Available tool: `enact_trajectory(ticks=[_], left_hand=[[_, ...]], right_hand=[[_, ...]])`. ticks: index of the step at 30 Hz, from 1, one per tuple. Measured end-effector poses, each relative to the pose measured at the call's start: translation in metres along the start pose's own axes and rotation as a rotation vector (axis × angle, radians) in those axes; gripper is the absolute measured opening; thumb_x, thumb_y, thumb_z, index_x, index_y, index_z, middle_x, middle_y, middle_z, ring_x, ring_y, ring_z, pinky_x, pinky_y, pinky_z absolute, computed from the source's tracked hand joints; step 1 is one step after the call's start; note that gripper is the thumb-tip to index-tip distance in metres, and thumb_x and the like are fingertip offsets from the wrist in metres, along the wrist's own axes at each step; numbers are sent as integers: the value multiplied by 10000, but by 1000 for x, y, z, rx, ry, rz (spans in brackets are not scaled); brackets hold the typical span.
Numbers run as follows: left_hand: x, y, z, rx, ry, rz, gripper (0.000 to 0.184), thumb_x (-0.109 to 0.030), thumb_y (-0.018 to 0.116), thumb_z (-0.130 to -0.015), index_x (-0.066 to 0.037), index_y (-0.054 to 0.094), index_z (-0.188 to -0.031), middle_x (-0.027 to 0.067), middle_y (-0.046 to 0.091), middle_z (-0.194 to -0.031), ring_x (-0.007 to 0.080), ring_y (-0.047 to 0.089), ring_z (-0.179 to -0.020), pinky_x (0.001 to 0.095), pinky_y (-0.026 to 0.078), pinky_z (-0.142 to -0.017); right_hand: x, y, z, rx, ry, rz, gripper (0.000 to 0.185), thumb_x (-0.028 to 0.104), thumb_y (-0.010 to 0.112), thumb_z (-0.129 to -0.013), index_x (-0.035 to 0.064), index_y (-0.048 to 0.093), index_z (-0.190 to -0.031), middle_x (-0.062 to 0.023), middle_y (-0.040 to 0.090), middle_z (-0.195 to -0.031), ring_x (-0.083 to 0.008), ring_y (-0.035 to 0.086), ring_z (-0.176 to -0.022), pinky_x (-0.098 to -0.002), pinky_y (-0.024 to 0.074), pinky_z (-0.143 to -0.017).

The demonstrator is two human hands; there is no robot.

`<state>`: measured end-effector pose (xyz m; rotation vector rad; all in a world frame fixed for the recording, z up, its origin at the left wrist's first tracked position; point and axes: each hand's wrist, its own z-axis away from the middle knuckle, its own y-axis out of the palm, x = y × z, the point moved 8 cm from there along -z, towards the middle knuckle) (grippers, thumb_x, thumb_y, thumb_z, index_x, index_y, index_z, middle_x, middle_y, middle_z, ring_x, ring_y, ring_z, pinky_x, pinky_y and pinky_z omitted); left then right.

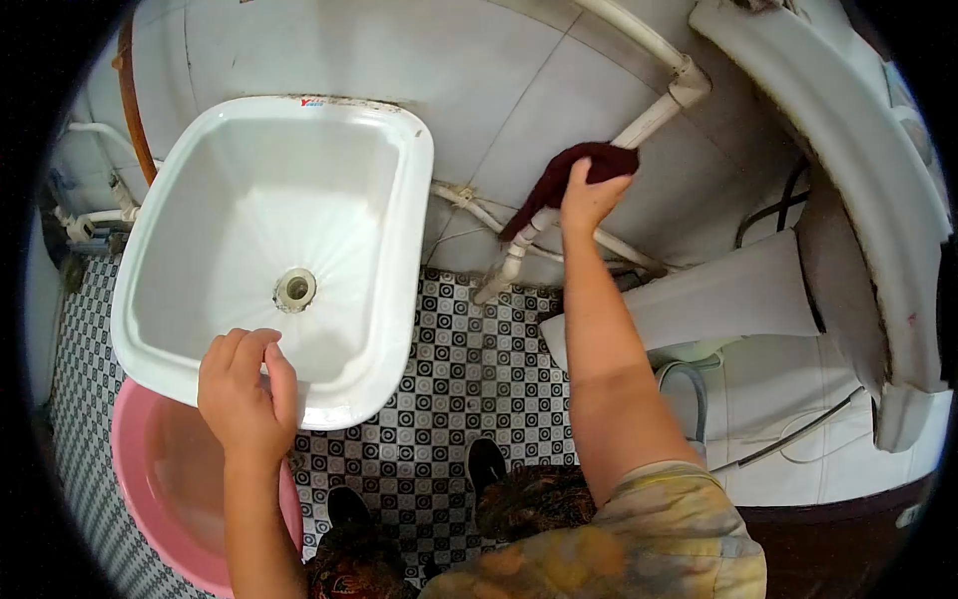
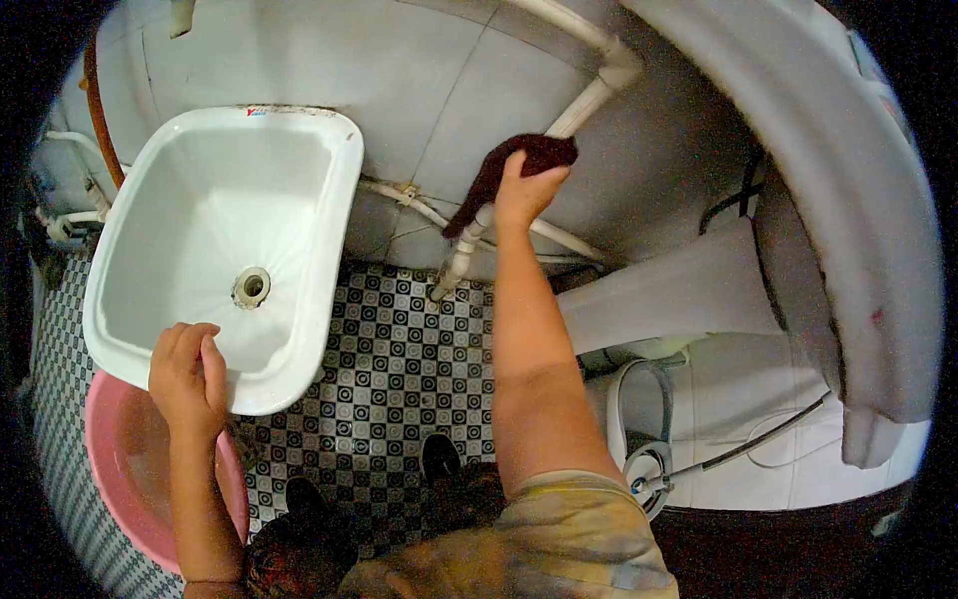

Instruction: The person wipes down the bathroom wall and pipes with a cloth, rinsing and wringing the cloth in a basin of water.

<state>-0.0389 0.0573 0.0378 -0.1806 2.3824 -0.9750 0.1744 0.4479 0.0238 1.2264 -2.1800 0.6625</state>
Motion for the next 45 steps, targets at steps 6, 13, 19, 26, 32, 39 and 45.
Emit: enact_trajectory(ticks=[6,13,19,26,32,39,45], left_hand=[[0,-1,0,-14,8,5,70,-37,516,-715,-23,570,-757,88,504,-646,259,479,-600,346,380,-561],[2,0,1,-14,-18,19,72,-48,508,-726,-18,573,-736,95,504,-640,263,487,-609,355,384,-566],[1,-1,1,-14,-15,1,74,-43,509,-724,-9,573,-742,102,510,-656,268,489,-620,355,386,-571],[-1,-2,0,-11,10,15,84,-20,496,-721,1,562,-768,109,499,-668,266,469,-613,339,375,-572],[3,2,-3,1,14,-5,91,-17,490,-720,5,563,-770,116,488,-661,269,462,-606,334,367,-567],[0,1,0,6,14,29,89,-19,491,-718,-1,563,-767,108,490,-656,264,455,-593,338,365,-560],[0,-3,1,-45,38,41,77,-16,506,-702,-17,561,-755,96,487,-648,257,458,-592,343,365,-550]], right_hand=[[-41,9,42,223,20,143,642,217,608,-759,-82,272,-1219,-268,413,-1150,-402,413,-1075,-419,324,-937],[-67,-12,24,430,375,-157,554,238,530,-836,-70,309,-1241,-245,403,-1235,-343,432,-1108,-374,328,-946],[-43,-76,-62,273,521,-217,747,411,449,-865,6,82,-1374,-199,156,-1415,-338,251,-1270,-380,236,-1029],[78,-55,-158,240,-29,220,653,232,478,-854,-89,151,-1318,-272,231,-1335,-363,270,-1228,-386,211,-1033],[18,-17,-128,107,-256,186,613,111,415,-824,-189,113,-1265,-362,139,-1332,-437,137,-1267,-436,93,-1068],[-44,-9,-50,73,54,214,639,174,387,-815,-230,128,-1238,-389,123,-1327,-448,133,-1271,-432,63,-1079],[-78,-7,0,198,265,167,622,176,403,-808,-230,178,-1223,-403,199,-1290,-456,203,-1241,-424,137,-1065]])
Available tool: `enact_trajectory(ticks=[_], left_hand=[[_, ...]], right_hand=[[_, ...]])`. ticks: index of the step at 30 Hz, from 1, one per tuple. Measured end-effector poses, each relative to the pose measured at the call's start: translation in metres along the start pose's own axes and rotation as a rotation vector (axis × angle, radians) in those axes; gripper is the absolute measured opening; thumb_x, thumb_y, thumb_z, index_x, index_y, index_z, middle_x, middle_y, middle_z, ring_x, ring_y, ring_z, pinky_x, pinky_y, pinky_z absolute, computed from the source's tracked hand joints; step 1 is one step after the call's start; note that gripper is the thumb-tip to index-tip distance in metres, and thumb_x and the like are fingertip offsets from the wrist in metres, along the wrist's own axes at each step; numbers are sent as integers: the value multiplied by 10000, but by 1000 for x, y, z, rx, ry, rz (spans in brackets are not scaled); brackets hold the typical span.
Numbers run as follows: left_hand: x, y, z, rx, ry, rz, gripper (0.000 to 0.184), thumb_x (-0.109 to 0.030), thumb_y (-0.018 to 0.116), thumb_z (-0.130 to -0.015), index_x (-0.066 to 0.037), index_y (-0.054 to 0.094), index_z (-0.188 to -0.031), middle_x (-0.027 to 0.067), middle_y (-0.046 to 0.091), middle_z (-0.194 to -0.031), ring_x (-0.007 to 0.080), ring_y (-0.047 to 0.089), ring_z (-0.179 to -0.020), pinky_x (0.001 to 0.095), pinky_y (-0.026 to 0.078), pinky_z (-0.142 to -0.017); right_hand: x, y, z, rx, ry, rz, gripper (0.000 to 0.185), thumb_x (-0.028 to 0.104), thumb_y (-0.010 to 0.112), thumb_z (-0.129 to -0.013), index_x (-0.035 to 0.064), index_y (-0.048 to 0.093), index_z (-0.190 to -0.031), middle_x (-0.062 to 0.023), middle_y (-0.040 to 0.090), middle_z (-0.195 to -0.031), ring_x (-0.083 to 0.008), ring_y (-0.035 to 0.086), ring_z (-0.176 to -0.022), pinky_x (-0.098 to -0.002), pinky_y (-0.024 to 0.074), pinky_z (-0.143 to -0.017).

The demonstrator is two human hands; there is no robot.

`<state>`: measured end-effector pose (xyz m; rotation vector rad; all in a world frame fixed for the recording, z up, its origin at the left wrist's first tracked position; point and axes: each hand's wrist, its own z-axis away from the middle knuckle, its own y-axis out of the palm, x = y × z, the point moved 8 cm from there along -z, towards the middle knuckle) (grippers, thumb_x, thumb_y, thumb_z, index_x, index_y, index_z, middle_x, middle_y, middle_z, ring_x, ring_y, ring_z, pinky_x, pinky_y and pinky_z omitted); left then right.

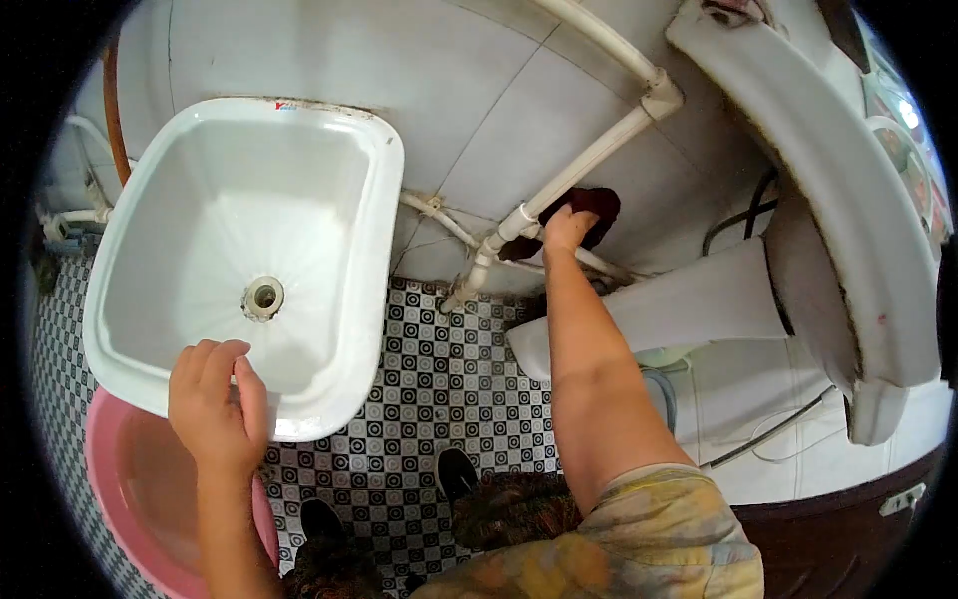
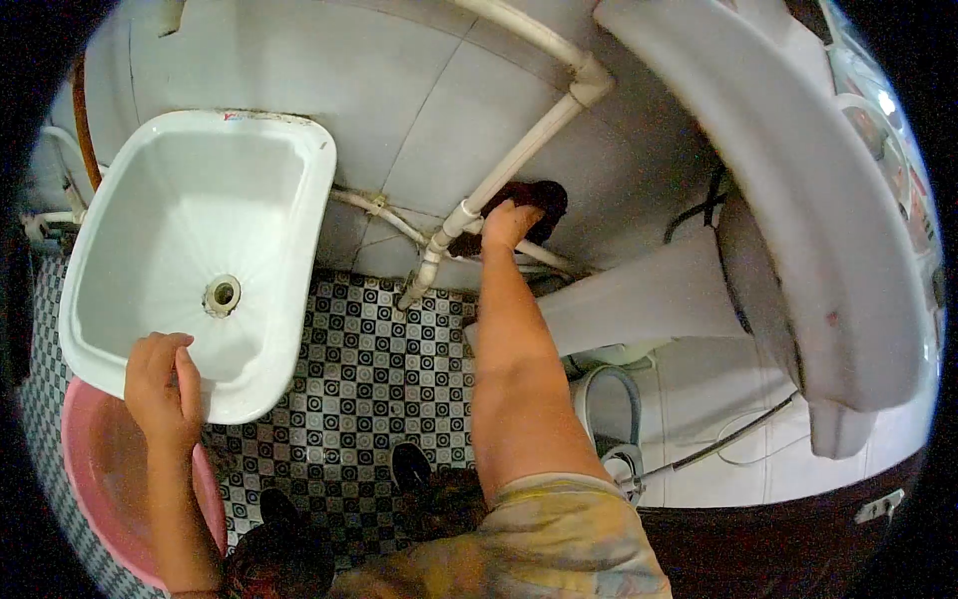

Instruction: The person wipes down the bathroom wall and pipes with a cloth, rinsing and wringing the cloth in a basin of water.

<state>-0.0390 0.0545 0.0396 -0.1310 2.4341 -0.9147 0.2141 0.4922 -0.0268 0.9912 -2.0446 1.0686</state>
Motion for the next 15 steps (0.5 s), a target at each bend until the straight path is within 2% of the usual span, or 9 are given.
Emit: enact_trajectory(ticks=[2,3,4,6,10,13,14,15], left_hand=[[1,-1,0,-7,-10,11,77,-16,513,-694,-22,562,-753,91,490,-645,257,462,-593,348,368,-549],[0,-1,0,-17,-7,11,77,-16,513,-694,-22,562,-753,91,490,-645,257,462,-593,348,368,-549],[1,-1,0,-15,5,17,75,-17,515,-691,-25,561,-750,88,489,-642,258,463,-593,349,368,-548],[1,-3,0,-16,12,18,73,-18,517,-689,-28,560,-747,86,488,-639,258,465,-592,351,369,-547],[-1,-1,0,10,11,-8,61,-26,516,-689,-29,555,-736,82,477,-628,257,463,-590,352,368,-547],[-1,1,0,23,4,-32,62,-29,515,-688,-30,555,-735,81,475,-626,255,462,-589,350,367,-547],[-1,1,-1,9,14,-38,63,-29,515,-687,-30,555,-736,80,476,-627,254,461,-588,349,366,-547],[-1,2,-1,8,9,-41,63,-29,515,-687,-30,555,-736,80,476,-627,254,461,-588,349,366,-547]], right_hand=[[-6,-8,1,116,220,48,598,180,404,-817,-191,211,-1244,-367,233,-1302,-433,254,-1231,-407,192,-1051],[-33,-7,-16,90,290,20,582,200,394,-833,-148,229,-1269,-324,241,-1327,-408,283,-1229,-395,225,-1039],[-93,14,-53,94,280,91,593,233,394,-846,-131,223,-1282,-302,242,-1340,-395,273,-1241,-395,219,-1042],[2,-35,-36,40,220,-151,601,256,404,-846,-130,238,-1276,-313,246,-1332,-405,267,-1240,-405,218,-1038],[119,-72,-72,24,-259,-21,617,247,446,-825,-141,244,-1260,-322,253,-1321,-421,253,-1235,-424,204,-1035],[144,-73,-72,-19,-296,158,615,219,456,-812,-147,242,-1257,-326,235,-1327,-431,223,-1245,-440,157,-1052],[127,-64,-74,-16,-297,157,615,219,456,-812,-147,242,-1257,-326,235,-1327,-431,223,-1245,-440,157,-1052],[105,-54,-74,-101,-398,159,601,203,453,-808,-152,252,-1250,-329,228,-1329,-436,206,-1249,-451,134,-1057]])
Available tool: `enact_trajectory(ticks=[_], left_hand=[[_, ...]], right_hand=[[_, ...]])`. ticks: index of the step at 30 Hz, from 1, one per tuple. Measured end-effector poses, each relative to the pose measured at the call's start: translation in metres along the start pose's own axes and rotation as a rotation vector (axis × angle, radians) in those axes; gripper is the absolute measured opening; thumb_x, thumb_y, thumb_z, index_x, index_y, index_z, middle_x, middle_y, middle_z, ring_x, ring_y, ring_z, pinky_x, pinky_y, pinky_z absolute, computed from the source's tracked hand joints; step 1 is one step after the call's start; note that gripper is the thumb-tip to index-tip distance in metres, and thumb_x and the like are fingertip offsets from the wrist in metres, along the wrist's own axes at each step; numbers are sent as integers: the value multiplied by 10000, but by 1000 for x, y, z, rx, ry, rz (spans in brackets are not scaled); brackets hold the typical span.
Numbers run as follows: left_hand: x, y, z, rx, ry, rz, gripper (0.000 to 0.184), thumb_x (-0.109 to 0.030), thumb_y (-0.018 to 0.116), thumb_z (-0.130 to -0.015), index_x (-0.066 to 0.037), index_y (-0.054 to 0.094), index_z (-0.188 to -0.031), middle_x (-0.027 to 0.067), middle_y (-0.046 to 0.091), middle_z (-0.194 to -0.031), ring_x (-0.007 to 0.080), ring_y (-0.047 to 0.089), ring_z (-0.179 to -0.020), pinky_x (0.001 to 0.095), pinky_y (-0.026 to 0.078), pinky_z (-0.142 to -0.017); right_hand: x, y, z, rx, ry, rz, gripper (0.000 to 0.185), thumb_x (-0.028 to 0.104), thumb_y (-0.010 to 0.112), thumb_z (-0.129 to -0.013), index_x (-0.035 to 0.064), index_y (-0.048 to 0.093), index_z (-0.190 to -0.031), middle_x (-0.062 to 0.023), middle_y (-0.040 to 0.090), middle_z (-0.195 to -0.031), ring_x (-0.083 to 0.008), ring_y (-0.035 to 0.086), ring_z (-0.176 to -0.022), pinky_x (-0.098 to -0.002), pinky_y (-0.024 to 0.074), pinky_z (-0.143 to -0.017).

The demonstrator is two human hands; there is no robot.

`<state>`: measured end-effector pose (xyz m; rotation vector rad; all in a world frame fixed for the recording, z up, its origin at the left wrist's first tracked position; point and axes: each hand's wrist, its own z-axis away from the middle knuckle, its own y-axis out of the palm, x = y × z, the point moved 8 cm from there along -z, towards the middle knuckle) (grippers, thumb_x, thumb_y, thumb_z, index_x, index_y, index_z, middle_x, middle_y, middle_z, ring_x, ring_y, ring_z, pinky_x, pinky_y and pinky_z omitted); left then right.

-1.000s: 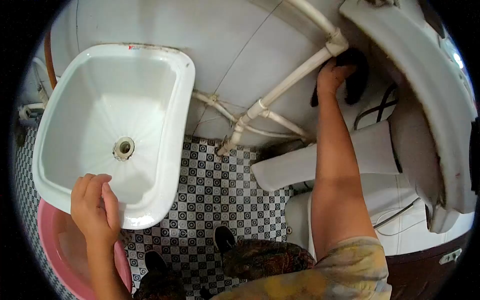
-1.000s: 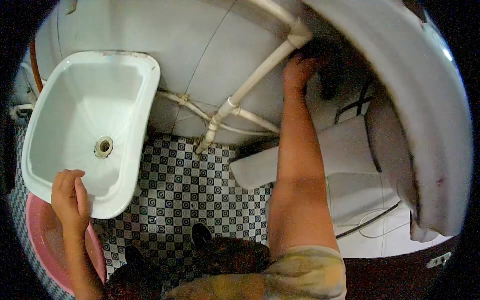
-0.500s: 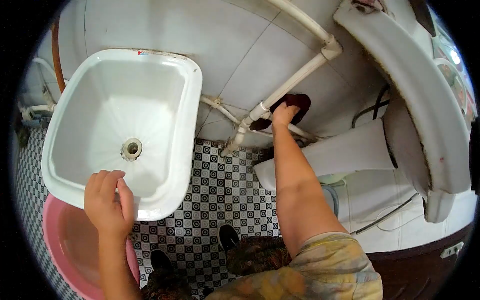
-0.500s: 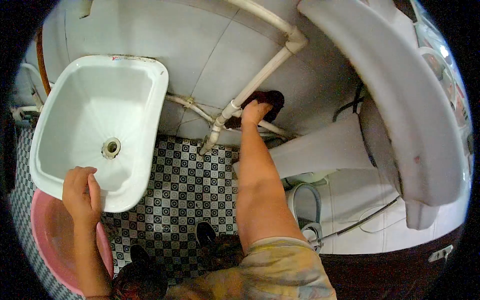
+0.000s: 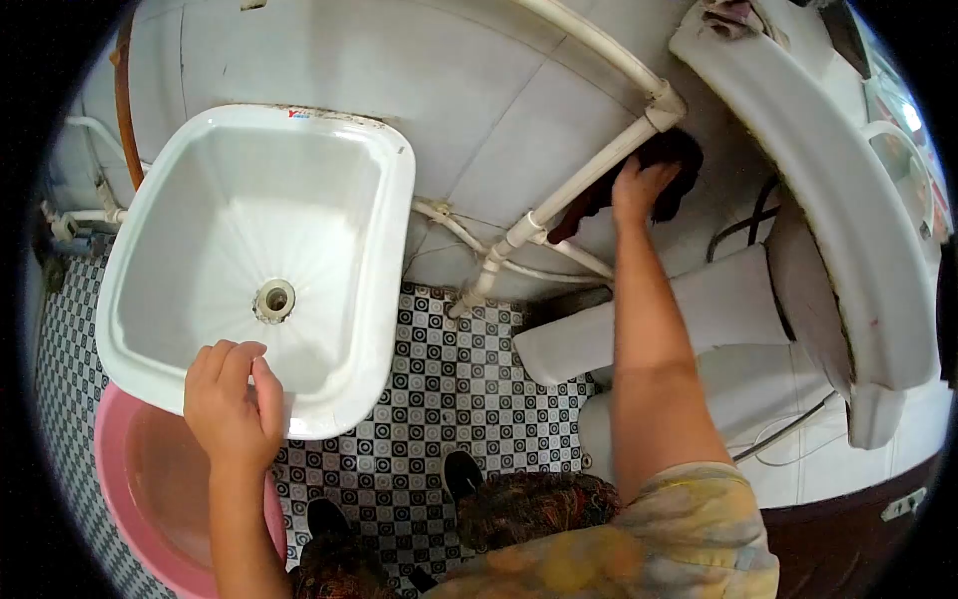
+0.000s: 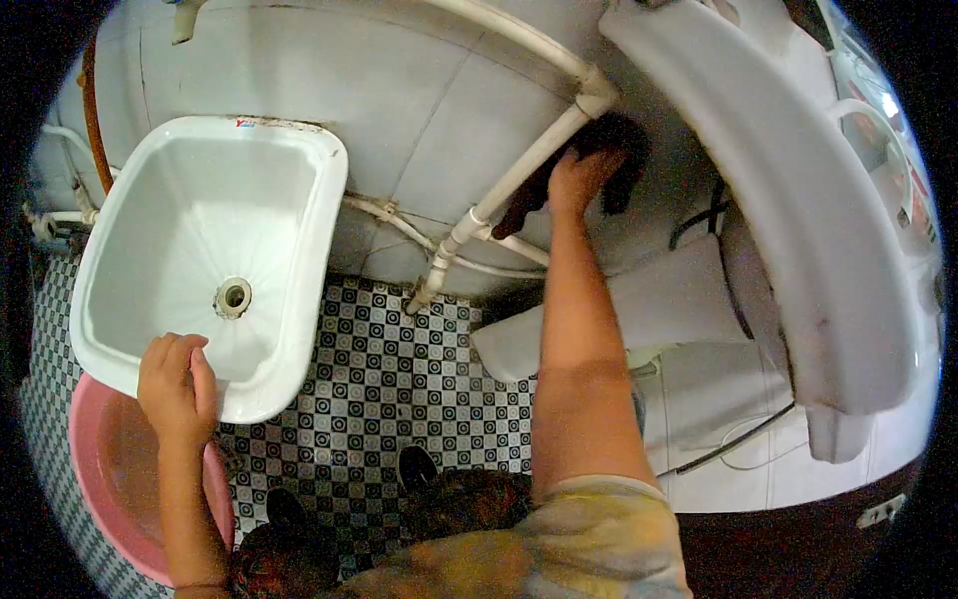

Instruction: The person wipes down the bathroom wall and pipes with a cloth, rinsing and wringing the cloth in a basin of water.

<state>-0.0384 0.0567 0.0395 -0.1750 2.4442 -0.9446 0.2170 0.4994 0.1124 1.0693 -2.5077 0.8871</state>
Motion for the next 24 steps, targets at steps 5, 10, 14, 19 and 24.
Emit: enact_trajectory(ticks=[5,10,14,19,24], left_hand=[[4,1,1,64,-85,17,93,-46,486,-727,-11,568,-751,126,505,-676,290,490,-644,361,389,-591],[2,-1,0,-9,-1,20,68,-25,519,-681,-31,556,-738,82,477,-624,257,462,-585,348,369,-548],[3,-3,0,-21,3,33,56,-37,531,-676,-32,560,-723,87,492,-628,269,478,-597,358,378,-554],[3,-3,1,-13,3,39,55,-57,545,-675,-34,567,-720,84,507,-631,273,492,-609,364,389,-566],[2,-4,0,-22,-2,7,64,-64,548,-673,-36,577,-724,74,505,-617,262,494,-597,360,392,-563]], right_hand=[[-53,46,76,-2,90,106,559,120,450,-785,-168,273,-1230,-336,212,-1332,-440,173,-1263,-476,103,-1064],[-69,43,126,209,198,140,549,159,425,-810,-169,284,-1226,-343,244,-1311,-428,207,-1255,-442,161,-1058],[-52,3,123,139,473,30,519,219,424,-840,-163,351,-1185,-346,412,-1183,-423,430,-1099,-418,320,-957],[40,-27,118,240,120,-333,349,160,489,-799,-64,476,-1066,-242,534,-1027,-362,519,-956,-397,391,-852],[138,-3,95,172,-505,-362,253,35,523,-659,-9,521,-908,-193,500,-971,-386,459,-931,-437,366,-842]])
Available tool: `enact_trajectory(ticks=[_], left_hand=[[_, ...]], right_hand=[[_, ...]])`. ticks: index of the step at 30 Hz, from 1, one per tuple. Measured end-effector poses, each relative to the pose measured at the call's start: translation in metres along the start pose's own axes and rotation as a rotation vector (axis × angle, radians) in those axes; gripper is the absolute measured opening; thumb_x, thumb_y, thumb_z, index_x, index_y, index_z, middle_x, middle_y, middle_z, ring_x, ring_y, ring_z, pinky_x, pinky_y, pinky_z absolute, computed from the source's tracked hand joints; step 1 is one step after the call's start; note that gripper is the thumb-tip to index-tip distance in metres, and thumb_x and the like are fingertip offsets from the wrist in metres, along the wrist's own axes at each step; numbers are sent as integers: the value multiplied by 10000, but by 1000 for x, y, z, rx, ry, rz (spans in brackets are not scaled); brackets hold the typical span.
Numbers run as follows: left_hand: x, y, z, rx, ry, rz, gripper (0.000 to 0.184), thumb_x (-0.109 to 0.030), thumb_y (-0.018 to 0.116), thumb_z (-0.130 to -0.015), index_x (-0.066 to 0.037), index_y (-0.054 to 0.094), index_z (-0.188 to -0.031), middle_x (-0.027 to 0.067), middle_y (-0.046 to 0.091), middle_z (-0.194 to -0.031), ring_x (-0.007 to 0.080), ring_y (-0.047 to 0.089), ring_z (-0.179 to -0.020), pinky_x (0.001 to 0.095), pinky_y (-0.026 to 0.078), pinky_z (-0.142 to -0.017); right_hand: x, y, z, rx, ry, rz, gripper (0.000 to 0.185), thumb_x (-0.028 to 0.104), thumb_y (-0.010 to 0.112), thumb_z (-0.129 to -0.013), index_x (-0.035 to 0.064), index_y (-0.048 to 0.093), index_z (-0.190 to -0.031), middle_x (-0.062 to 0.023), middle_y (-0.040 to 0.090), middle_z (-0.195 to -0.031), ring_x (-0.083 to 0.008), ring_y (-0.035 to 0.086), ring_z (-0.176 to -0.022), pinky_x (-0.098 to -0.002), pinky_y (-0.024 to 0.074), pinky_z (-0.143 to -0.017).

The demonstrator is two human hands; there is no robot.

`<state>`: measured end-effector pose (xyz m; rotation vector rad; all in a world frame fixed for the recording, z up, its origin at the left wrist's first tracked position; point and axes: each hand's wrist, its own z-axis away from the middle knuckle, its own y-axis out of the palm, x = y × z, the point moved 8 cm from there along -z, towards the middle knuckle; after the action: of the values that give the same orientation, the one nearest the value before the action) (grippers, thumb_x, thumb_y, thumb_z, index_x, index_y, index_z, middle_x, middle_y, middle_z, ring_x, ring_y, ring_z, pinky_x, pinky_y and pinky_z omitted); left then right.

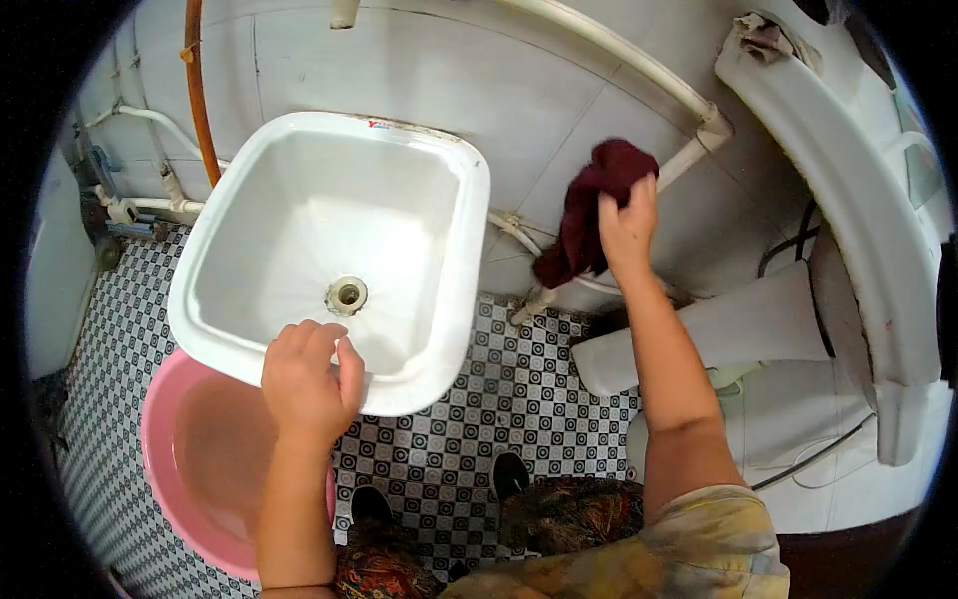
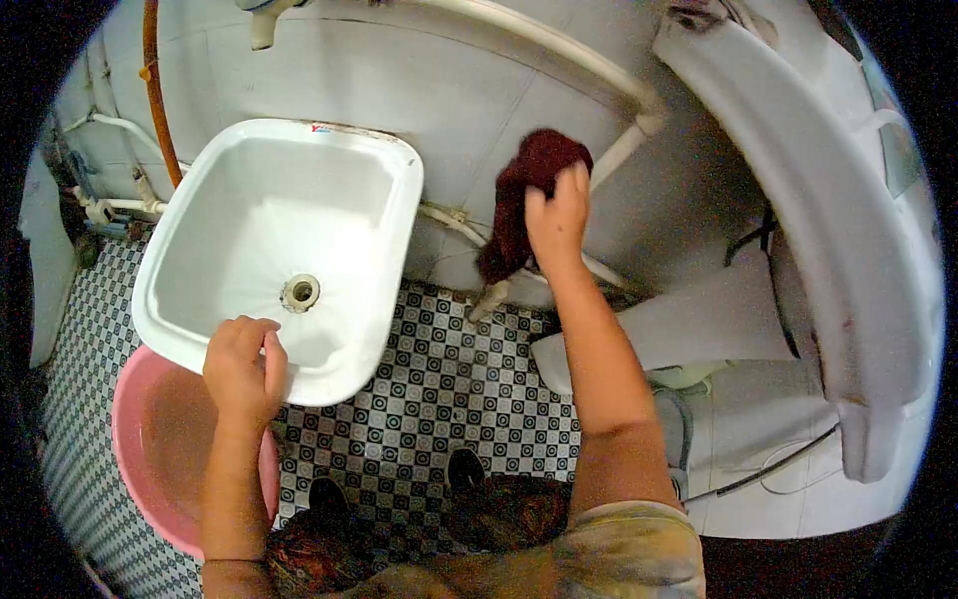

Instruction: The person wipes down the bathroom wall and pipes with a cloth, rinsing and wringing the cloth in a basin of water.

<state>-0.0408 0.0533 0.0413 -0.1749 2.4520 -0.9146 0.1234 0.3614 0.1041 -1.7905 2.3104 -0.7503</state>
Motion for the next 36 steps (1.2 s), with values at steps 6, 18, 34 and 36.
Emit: enact_trajectory(ticks=[6,18,34,36], left_hand=[[2,2,0,24,-26,-12,74,-73,552,-664,-39,581,-723,70,509,-617,256,494,-591,351,389,-549],[3,0,1,-2,-35,22,72,-71,556,-655,-47,580,-718,61,507,-619,250,490,-589,348,386,-547],[4,0,0,28,-28,44,60,-81,552,-680,-48,585,-718,94,523,-643,279,507,-623,371,401,-573],[6,-1,0,28,-34,44,63,-82,551,-682,-47,585,-721,95,524,-645,279,508,-628,371,401,-574]], right_hand=[[61,80,-65,-10,-399,246,150,41,571,-601,20,535,-745,-146,505,-940,-331,455,-928,-438,365,-787],[34,168,-5,553,-352,322,308,144,448,-783,146,562,-1069,-37,593,-1046,-233,540,-975,-397,393,-821],[-10,114,42,165,470,-236,417,12,456,-759,13,492,-1175,-189,513,-1177,-305,482,-1103,-341,353,-950],[-20,89,47,-35,387,-183,412,-3,450,-763,-19,481,-1174,-213,489,-1184,-334,461,-1109,-359,340,-959]])
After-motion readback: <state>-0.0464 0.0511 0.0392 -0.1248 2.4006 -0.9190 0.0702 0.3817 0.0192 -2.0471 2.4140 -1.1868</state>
